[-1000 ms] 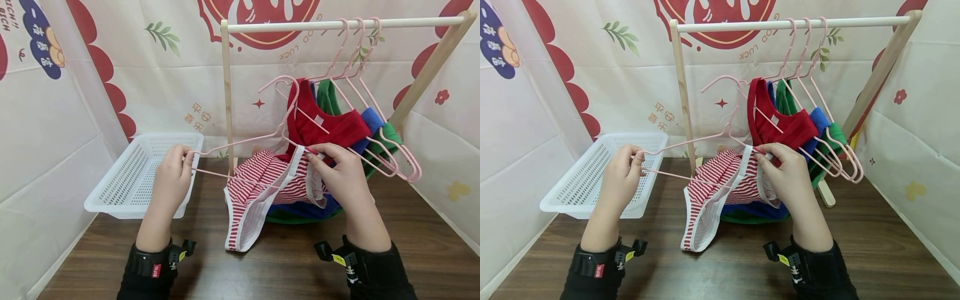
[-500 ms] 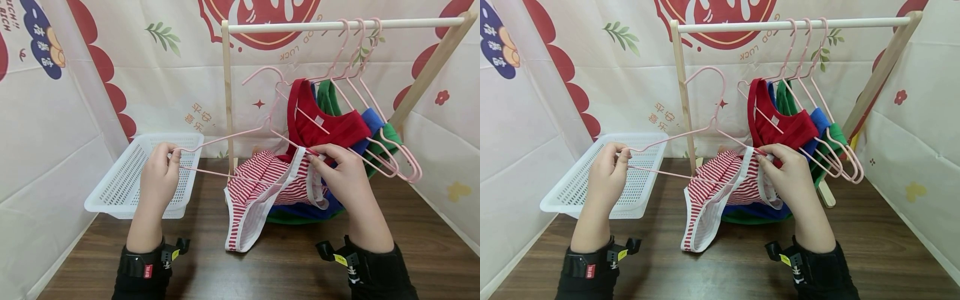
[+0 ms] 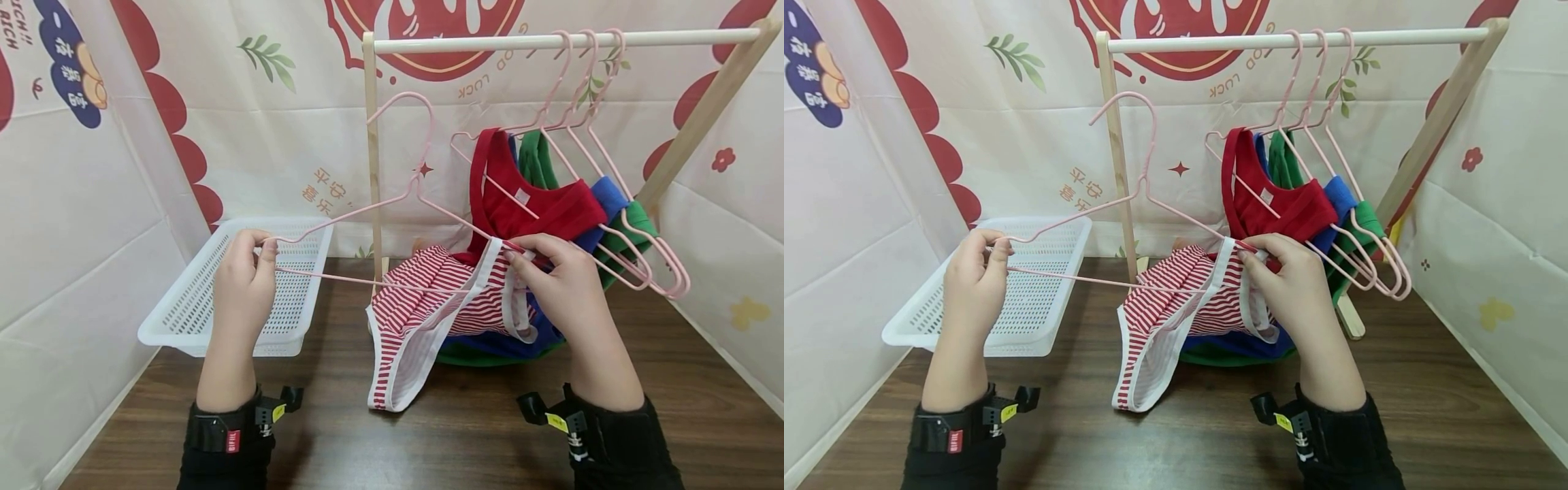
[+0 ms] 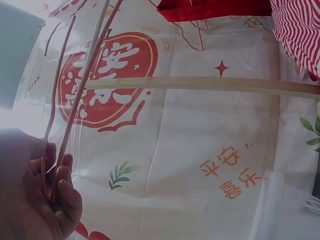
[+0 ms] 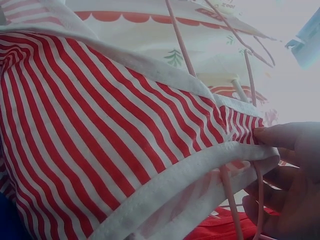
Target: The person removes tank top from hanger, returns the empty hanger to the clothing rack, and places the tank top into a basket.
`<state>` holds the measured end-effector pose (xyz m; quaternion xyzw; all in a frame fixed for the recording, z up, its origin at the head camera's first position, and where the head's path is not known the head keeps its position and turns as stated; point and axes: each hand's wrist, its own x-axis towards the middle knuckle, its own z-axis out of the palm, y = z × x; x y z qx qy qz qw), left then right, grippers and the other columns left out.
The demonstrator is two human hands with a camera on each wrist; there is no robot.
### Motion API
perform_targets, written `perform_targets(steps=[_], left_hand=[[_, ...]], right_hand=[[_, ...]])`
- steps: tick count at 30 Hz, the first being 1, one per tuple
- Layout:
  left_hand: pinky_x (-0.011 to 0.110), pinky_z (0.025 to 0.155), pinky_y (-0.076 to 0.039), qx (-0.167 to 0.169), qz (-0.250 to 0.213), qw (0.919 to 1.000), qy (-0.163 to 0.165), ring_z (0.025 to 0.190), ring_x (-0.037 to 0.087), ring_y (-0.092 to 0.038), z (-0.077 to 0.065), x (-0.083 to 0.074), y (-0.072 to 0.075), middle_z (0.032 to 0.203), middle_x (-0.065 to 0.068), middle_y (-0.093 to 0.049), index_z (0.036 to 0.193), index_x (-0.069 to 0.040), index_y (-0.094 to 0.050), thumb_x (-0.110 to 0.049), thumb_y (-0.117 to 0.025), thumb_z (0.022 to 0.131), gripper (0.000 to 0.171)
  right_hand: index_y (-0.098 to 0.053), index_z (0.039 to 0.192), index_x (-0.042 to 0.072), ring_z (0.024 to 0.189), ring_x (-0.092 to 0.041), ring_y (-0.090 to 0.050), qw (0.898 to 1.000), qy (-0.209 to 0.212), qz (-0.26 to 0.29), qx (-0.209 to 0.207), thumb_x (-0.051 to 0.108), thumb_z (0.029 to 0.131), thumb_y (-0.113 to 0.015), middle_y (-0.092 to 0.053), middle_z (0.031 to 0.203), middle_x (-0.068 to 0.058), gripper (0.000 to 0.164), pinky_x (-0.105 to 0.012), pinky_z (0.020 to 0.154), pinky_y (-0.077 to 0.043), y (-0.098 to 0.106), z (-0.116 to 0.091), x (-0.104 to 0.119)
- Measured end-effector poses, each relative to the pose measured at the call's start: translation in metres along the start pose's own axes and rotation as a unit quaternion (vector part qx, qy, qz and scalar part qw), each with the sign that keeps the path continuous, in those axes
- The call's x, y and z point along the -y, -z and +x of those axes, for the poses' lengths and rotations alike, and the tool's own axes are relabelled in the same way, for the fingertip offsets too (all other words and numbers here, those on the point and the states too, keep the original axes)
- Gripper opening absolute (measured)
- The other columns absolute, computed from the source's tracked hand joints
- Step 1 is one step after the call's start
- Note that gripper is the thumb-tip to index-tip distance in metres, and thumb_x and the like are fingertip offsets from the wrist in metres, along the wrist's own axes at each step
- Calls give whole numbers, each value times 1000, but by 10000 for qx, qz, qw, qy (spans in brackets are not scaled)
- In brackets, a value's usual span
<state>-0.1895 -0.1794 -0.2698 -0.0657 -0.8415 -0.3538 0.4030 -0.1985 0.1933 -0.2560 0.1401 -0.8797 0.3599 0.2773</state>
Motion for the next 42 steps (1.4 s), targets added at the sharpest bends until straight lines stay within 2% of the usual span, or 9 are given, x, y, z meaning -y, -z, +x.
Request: perform_targets(steps=[6, 9, 14, 22, 32, 42], left_hand=[[36, 52, -37, -50, 46, 10000, 48, 67, 18, -41, 1, 2, 2, 86, 9, -48, 103, -5, -50, -32, -42, 94, 30], [36, 53, -36, -103, 56, 9999, 115, 66, 19, -41, 1, 3, 4, 85, 9, -48, 103, -5, -50, -32, -42, 94, 29], [37, 58, -34, -248, -18, 9995, 186, 68, 19, -40, 1, 6, 8, 85, 10, -47, 101, -4, -50, -30, -42, 94, 28], [36, 58, -34, -420, -87, 9987, 264, 69, 18, -40, 2, 7, 10, 85, 9, -47, 100, -4, -50, -32, -42, 94, 30], [37, 63, -33, -535, -92, 9980, 325, 73, 19, -39, 2, 8, 14, 91, 10, -48, 101, -3, -50, -31, -42, 94, 30], [37, 63, -35, -590, 52, 9971, 476, 75, 20, -41, 3, 8, 17, 92, 10, -49, 102, -3, -50, -31, -41, 94, 30]], right_hand=[[-63, 104, 19, 89, -17, -47, 10000, -23, -43, -28, 34, 87, -56, -60, 101, -3, 24, -21, 66, -45, 0, 1, -1], [-63, 104, 19, 88, -16, -47, 10000, -33, -21, -31, 35, 87, -56, -60, 101, -3, 24, -16, 65, -43, 0, 1, -2], [-63, 105, 20, 85, -14, -46, 10000, -69, -16, -31, 35, 87, -56, -60, 101, -2, 24, -17, 63, -44, 0, 1, -4], [-62, 107, 20, 84, -16, -45, 9998, -165, -98, -25, 36, 88, -54, -59, 100, -3, 26, -28, 64, -47, 0, 2, -7], [-60, 109, 20, 84, -19, -46, 9991, -399, -127, 13, 37, 88, -53, -58, 100, -5, 28, -18, 60, -45, 0, 2, -11], [-59, 112, 18, 84, -21, -46, 9978, -620, -220, 43, 38, 88, -53, -57, 100, -9, 33, -24, 62, -47, 0, 5, -16]])
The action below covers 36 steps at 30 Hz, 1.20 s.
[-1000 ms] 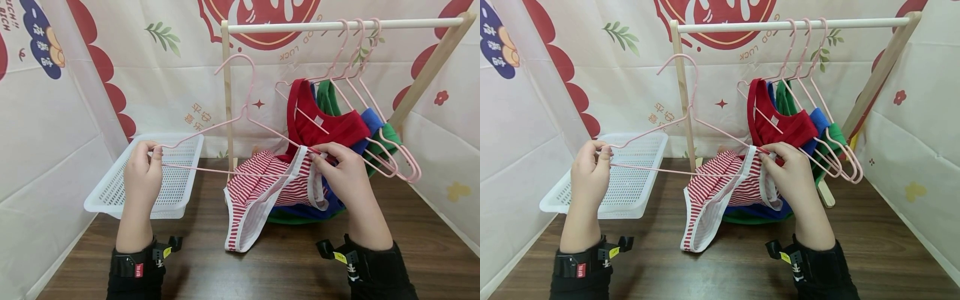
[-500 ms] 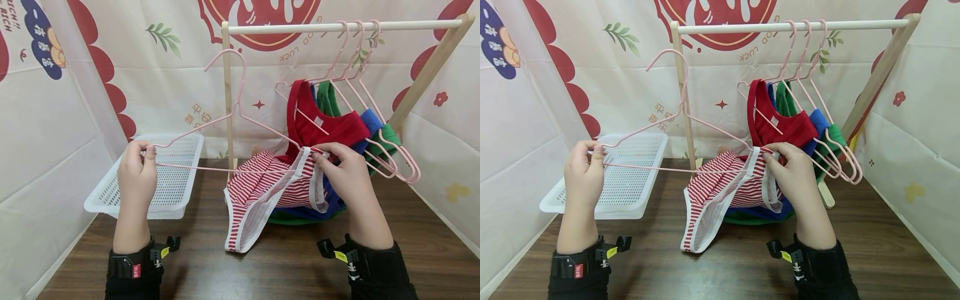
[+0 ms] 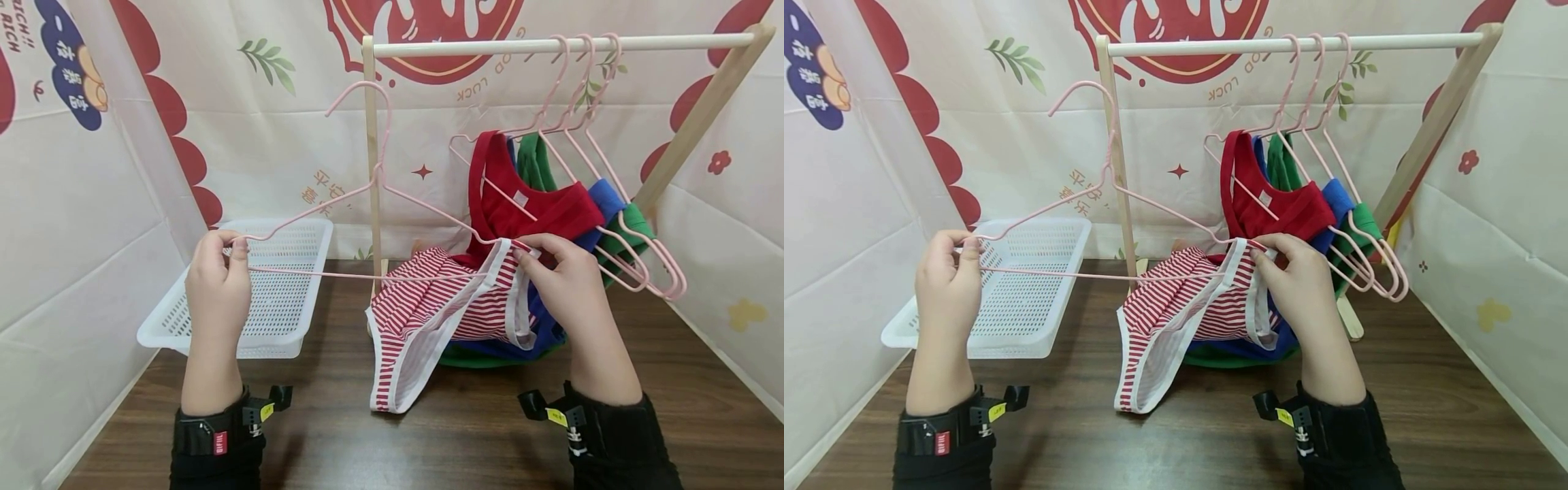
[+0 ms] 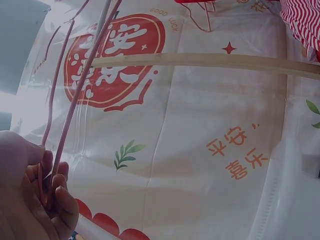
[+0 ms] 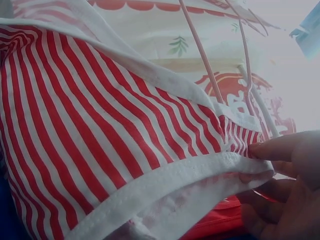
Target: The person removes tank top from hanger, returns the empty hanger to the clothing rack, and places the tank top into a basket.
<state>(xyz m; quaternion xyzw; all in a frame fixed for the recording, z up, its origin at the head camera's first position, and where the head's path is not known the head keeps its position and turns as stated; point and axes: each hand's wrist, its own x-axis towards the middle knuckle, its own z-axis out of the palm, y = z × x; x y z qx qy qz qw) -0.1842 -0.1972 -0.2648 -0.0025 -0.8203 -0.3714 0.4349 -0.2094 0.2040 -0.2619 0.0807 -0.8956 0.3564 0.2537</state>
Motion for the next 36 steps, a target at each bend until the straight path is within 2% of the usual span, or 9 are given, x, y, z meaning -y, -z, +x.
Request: perform_targets(steps=[10, 21, 30, 36], left_hand=[[37, 63, -34, -87, 38, 9999, 88, 74, 20, -41, 2, 4, 2, 94, 10, -49, 102, -3, -50, -32, -41, 94, 31], [35, 63, -34, -208, 90, 9996, 170, 74, 19, -41, 2, 4, 6, 99, 11, -52, 103, -3, -51, -32, -42, 94, 32], [33, 62, -32, -450, 141, 9988, 133, 72, 17, -40, 4, 8, 8, 96, 11, -53, 103, -1, -53, -30, -42, 94, 32], [32, 63, -32, -449, 68, 9982, 385, 74, 17, -40, 4, 10, 9, 97, 9, -53, 105, -3, -52, -32, -41, 94, 33]], right_hand=[[-59, 111, 14, 79, -23, -46, 9996, -216, -181, -40, 37, 89, -51, -56, 91, -10, 33, -33, 60, -46, -1, 1, -1], [-58, 112, 11, 80, -25, -45, 9987, -409, -303, 20, 35, 90, -50, -56, 94, -12, 33, -38, 63, -46, -1, 2, -3], [-57, 113, 10, 83, -26, -45, 9983, -486, -306, 124, 36, 90, -49, -55, 98, -14, 35, -40, 65, -46, -1, 3, -4], [-56, 113, 10, 86, -29, -44, 9980, -451, -305, 319, 30, 91, -48, -53, 100, -15, 31, -44, 68, -45, -1, 3, -4]])
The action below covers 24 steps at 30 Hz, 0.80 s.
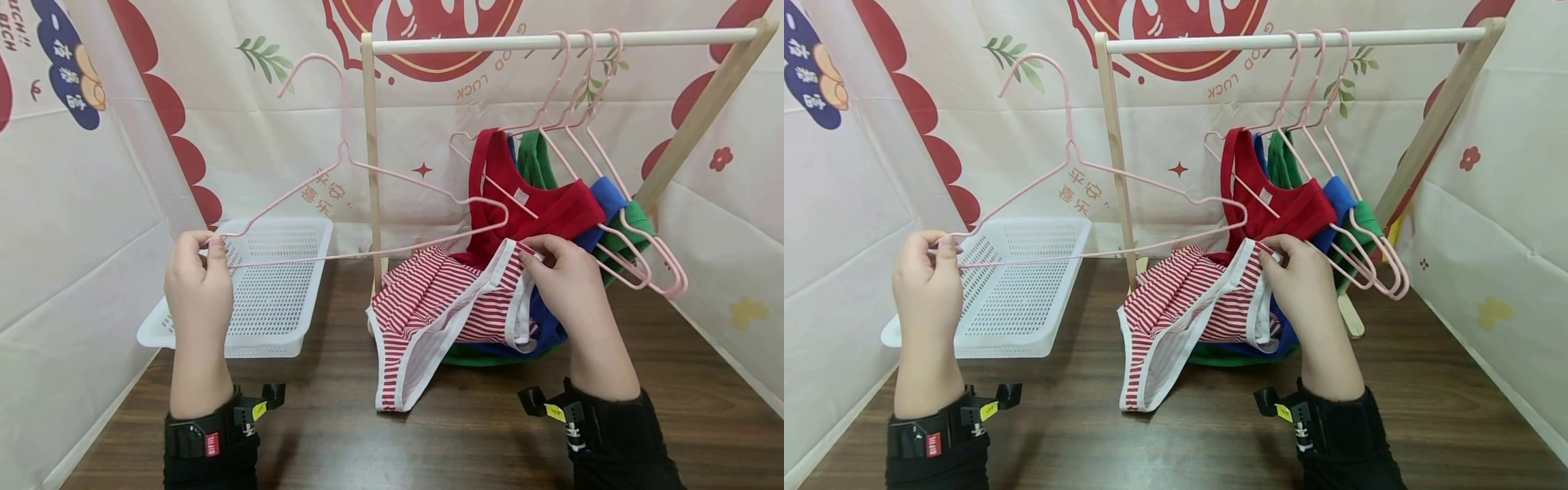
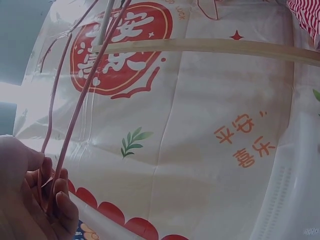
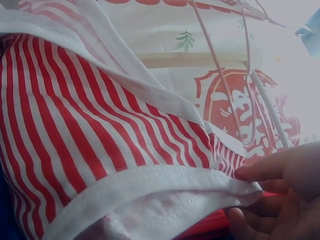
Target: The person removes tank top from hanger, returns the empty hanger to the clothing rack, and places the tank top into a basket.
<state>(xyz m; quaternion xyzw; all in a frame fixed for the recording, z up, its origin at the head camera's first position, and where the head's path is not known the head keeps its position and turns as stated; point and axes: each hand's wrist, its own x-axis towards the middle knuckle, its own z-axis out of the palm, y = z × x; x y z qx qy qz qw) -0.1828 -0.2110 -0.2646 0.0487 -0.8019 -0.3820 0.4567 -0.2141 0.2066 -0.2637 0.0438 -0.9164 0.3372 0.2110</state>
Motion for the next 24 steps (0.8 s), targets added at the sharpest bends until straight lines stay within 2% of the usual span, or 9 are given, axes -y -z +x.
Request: perform_targets(steps=[3, 8, 16, 24], left_hand=[[31, 62, -32, 34, -49, 10000, 72, 75, 17, -40, 0, -1, 0, 97, 9, -52, 106, -3, -52, -32, -41, 94, 33], [31, 62, -32, 71, -61, 10000, 1, 73, 17, -40, -1, -2, 0, 95, 9, -53, 105, -3, -52, -31, -42, 94, 32], [31, 60, -33, 240, 15, 9997, 19, 74, 17, -40, 0, -3, -1, 96, 9, -53, 107, -4, -52, -32, -41, 94, 33], [34, 62, -33, 350, 70, 9993, -74, 74, 19, -41, -1, -2, -3, 93, 10, -51, 104, -4, -52, -30, -42, 94, 30]], right_hand=[[-55, 113, 10, 87, -29, -44, 9998, 64, -41, 161, 27, 91, -49, -53, 100, -15, 28, -46, 70, -47, -1, 0, 0], [-54, 113, 10, 87, -29, -47, 9991, 198, -65, 378, 24, 90, -52, -56, 100, -14, 27, -50, 74, -49, -4, 1, 0], [-54, 111, 10, 89, -27, -52, 9986, 387, -57, 357, 19, 89, -53, -59, 99, -13, 24, -51, 75, -49, -6, 1, -1], [-50, 119, 10, 90, -27, -52, 9988, 375, -14, 325, 27, 90, -52, -57, 102, -12, 34, -51, 73, -49, -2, 0, 2]])
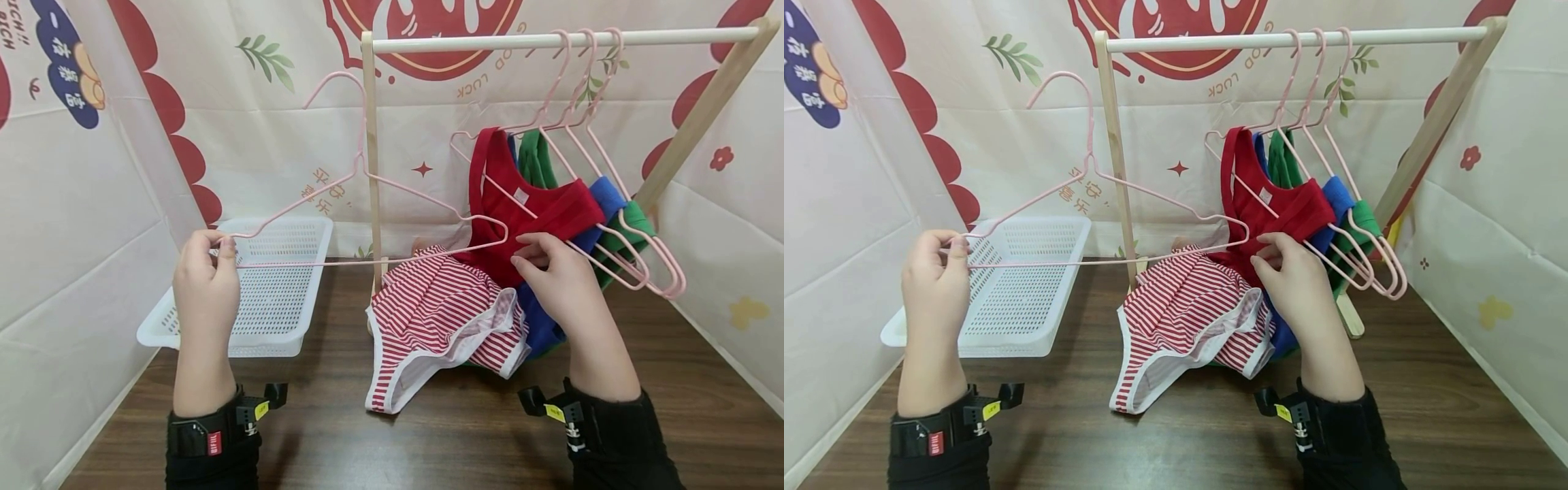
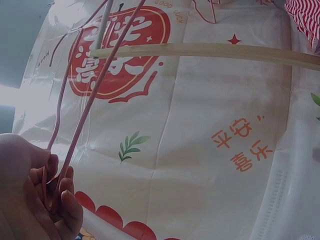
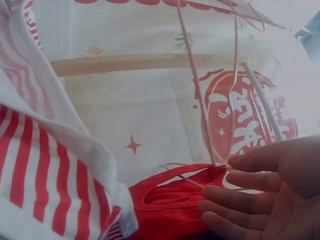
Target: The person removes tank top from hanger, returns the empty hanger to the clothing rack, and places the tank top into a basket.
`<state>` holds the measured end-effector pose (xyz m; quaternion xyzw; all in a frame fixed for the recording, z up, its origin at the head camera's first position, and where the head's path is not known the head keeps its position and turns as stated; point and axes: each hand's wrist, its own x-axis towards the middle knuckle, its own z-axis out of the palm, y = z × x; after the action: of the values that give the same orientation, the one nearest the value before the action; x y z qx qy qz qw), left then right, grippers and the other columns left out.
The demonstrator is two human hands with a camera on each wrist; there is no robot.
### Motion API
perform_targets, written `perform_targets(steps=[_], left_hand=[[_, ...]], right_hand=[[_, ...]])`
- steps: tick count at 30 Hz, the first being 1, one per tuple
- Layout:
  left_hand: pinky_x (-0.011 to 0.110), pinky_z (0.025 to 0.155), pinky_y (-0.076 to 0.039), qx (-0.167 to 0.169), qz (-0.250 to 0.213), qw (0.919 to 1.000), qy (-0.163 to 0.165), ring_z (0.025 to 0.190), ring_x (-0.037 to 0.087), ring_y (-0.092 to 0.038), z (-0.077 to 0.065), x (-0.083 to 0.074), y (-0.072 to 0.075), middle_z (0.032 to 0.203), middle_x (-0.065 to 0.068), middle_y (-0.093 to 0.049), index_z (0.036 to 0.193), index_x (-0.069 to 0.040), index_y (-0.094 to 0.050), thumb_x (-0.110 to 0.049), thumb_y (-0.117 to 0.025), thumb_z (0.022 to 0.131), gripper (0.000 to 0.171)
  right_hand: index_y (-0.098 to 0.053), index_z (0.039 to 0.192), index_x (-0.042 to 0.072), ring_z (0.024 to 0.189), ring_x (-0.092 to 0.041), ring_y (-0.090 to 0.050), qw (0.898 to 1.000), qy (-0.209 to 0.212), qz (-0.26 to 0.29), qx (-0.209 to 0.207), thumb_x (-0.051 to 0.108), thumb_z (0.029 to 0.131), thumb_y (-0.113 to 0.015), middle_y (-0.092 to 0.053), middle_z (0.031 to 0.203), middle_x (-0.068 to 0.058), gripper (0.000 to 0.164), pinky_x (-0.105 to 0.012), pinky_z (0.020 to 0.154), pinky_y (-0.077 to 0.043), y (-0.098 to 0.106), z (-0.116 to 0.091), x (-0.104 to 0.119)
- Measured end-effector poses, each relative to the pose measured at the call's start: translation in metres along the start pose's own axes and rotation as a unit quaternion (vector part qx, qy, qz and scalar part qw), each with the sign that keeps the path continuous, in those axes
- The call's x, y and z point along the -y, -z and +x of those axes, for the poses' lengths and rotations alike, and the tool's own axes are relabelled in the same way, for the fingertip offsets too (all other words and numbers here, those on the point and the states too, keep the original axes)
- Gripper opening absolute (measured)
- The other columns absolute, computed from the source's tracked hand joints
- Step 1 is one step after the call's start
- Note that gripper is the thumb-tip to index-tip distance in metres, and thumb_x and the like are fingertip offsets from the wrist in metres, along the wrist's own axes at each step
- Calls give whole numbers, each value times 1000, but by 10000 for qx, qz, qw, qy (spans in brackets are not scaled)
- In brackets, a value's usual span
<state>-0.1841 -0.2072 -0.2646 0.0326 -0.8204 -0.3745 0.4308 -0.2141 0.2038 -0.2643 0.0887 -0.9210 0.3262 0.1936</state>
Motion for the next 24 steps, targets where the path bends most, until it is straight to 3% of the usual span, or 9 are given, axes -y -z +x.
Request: perform_targets(steps=[7, 12, 19, 24], left_hand=[[37, 63, -33, 181, -48, 9998, -116, 75, 20, -40, -1, -1, -1, 92, 10, -50, 103, -3, -52, -29, -42, 94, 29], [38, 63, -34, 344, -63, 9992, -176, 76, 20, -40, -2, -3, -1, 93, 10, -50, 103, -4, -52, -29, -42, 94, 28], [39, 65, -35, 559, -160, 9979, -297, 78, 20, -41, -2, -4, -2, 94, 10, -50, 102, -5, -52, -30, -43, 93, 28], [39, 64, -35, 625, -277, 9967, -430, 76, 19, -40, -3, -5, -3, 91, 10, -50, 101, -5, -52, -27, -43, 94, 25]], right_hand=[[-41, 129, 13, 100, -31, -48, 9996, -114, 245, -43, 44, 88, -50, -51, 116, -15, 53, -54, 75, -49, 3, -2, 5], [-36, 135, 16, 107, -32, -45, 9994, 99, 306, 86, 49, 87, -49, -47, 125, -16, 59, -57, 83, -45, 1, 0, 6], [-41, 132, 23, 116, -31, -39, 9973, 623, 153, 367, 50, 87, -47, -46, 129, -12, 53, -63, 88, -37, -2, -1, 9], [-49, 125, 22, 112, -28, -43, 9954, 870, 158, 369, 47, 88, -49, -52, 123, -9, 45, -62, 86, -39, -4, -2, 9]])
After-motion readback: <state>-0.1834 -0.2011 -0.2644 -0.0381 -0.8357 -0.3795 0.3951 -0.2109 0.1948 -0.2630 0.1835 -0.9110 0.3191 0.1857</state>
